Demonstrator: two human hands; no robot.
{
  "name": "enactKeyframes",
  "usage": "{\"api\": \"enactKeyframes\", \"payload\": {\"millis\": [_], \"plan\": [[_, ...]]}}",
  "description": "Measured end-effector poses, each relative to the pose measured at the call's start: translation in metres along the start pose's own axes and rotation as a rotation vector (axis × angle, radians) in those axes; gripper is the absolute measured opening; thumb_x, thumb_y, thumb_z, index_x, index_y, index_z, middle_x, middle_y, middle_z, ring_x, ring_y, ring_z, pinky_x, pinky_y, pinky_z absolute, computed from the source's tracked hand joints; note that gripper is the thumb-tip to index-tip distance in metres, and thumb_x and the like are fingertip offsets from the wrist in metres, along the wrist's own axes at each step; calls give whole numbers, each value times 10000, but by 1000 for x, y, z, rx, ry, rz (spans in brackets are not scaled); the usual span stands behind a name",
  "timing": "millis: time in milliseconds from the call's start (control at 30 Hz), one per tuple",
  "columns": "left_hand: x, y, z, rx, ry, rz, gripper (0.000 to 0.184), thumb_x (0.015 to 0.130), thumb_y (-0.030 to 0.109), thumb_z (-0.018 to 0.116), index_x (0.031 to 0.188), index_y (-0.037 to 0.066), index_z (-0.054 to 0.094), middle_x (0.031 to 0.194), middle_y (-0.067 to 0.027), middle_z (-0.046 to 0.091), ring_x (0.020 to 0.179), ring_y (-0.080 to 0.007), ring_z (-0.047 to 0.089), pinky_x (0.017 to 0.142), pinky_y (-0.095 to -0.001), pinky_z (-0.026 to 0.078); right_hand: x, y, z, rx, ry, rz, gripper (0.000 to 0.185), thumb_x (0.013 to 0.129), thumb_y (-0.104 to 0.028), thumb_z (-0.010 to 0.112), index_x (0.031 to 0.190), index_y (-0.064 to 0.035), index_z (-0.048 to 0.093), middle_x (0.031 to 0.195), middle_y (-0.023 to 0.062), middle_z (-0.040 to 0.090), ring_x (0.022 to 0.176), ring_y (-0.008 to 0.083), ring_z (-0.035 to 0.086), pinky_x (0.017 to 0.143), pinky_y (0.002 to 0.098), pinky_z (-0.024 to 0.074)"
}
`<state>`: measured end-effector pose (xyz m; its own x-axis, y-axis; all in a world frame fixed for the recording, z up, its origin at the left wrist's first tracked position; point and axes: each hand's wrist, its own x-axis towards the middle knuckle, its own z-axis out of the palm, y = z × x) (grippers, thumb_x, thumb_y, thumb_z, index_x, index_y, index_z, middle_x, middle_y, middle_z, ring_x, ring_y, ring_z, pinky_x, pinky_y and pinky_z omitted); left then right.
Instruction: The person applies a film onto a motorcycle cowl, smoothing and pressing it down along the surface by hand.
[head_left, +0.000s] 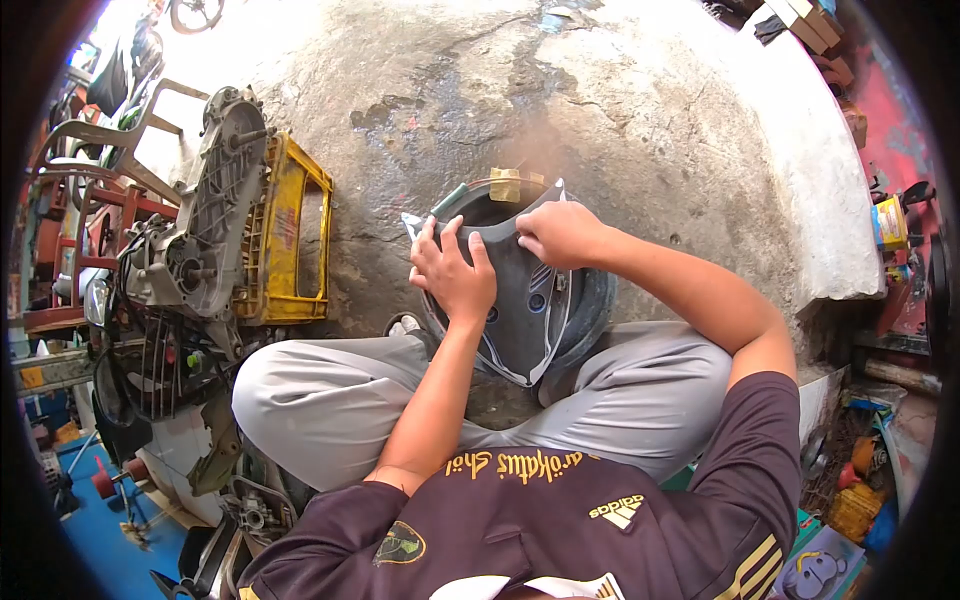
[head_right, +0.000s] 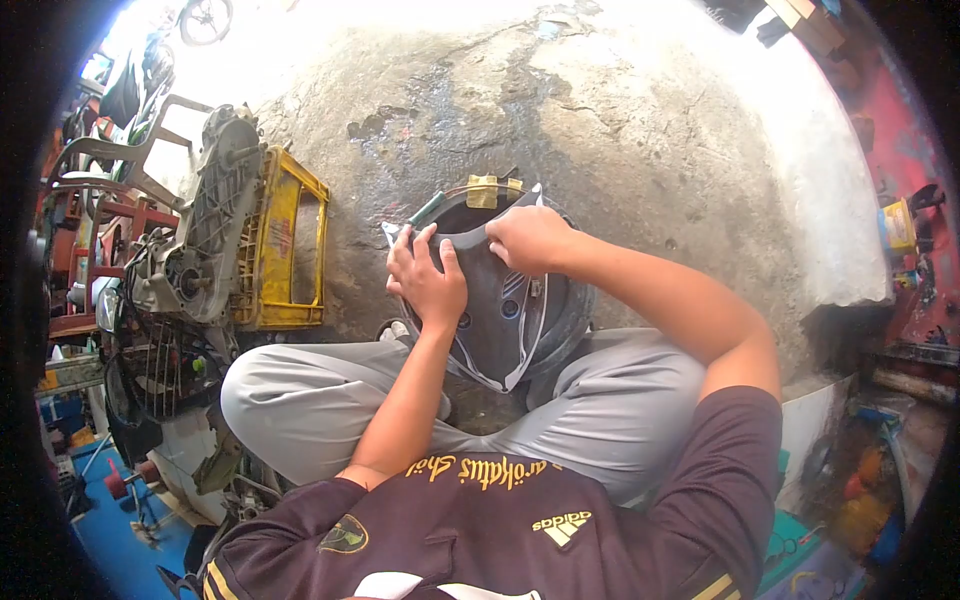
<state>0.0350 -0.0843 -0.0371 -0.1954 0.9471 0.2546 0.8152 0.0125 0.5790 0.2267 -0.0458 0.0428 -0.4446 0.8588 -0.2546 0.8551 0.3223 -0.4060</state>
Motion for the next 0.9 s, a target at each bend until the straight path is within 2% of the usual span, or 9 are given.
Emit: {"api": "enactKeyframes", "payload": {"millis": [133,233,300,467,667,733,767,833,900], "plan": [[0,0,-1,-8,-8,-6,407,961,361,652,1330,191,669,1525,-133,506,1450,-356,385,1125,-599,255,1,1,6,24,35,13,233,965,-268,653,936,-40,694,912,197,733,932,432,704,822,551,551],[0,1,-2,-12,-3,-3,405,961,358,652,1329,191,671,1525,-135,506,1450,-354,387,1127,-601,253,3,-1,-1,-19,-138,15,227,940,-236,650,985,-35,746,990,212,753,992,413,722,871,529,566],[0,1,-2,-12,-8,-4,406,961,357,652,1330,191,671,1526,-135,505,1451,-354,385,1128,-602,252,5,2,3,25,-406,-28,211,893,-190,655,956,-24,769,989,222,760,974,408,731,867,520,568],[0,3,-3,-5,-26,-28,383,973,341,651,1330,206,683,1544,-106,503,1466,-342,379,1148,-591,245,0,-1,-2,-52,-481,38,211,889,-205,680,973,-37,776,936,207,759,926,403,734,839,503,574],[1,2,-2,-18,-17,-25,378,972,337,654,1326,205,683,1541,-102,501,1466,-336,376,1147,-591,244,-2,1,-6,-151,-425,37,203,858,-158,660,964,-46,792,999,201,773,967,390,748,825,490,593],[0,2,-3,-17,-17,-25,378,971,338,657,1325,205,683,1537,-103,503,1464,-335,378,1146,-591,247,3,10,-2,-177,-181,100,189,892,-188,663,941,-42,772,983,192,770,973,392,743,838,498,591],[0,2,-3,-17,-17,-26,378,971,338,657,1325,205,683,1537,-103,503,1464,-335,378,1146,-591,247,5,14,0,-176,-181,100,189,892,-188,663,941,-42,772,983,192,770,973,392,743,838,498,591],[0,2,-3,-15,-26,-31,379,970,337,658,1325,205,683,1536,-105,504,1466,-336,377,1143,-593,251,8,22,2,-108,67,18,208,926,-221,657,921,-35,749,959,195,762,969,400,736,858,513,581],[0,3,-4,-15,-24,-32,380,969,337,658,1325,205,683,1536,-105,504,1468,-337,375,1143,-595,252,7,16,-1,-45,41,4,221,933,-235,661,925,-29,740,946,199,757,960,407,731,873,516,571]]}}
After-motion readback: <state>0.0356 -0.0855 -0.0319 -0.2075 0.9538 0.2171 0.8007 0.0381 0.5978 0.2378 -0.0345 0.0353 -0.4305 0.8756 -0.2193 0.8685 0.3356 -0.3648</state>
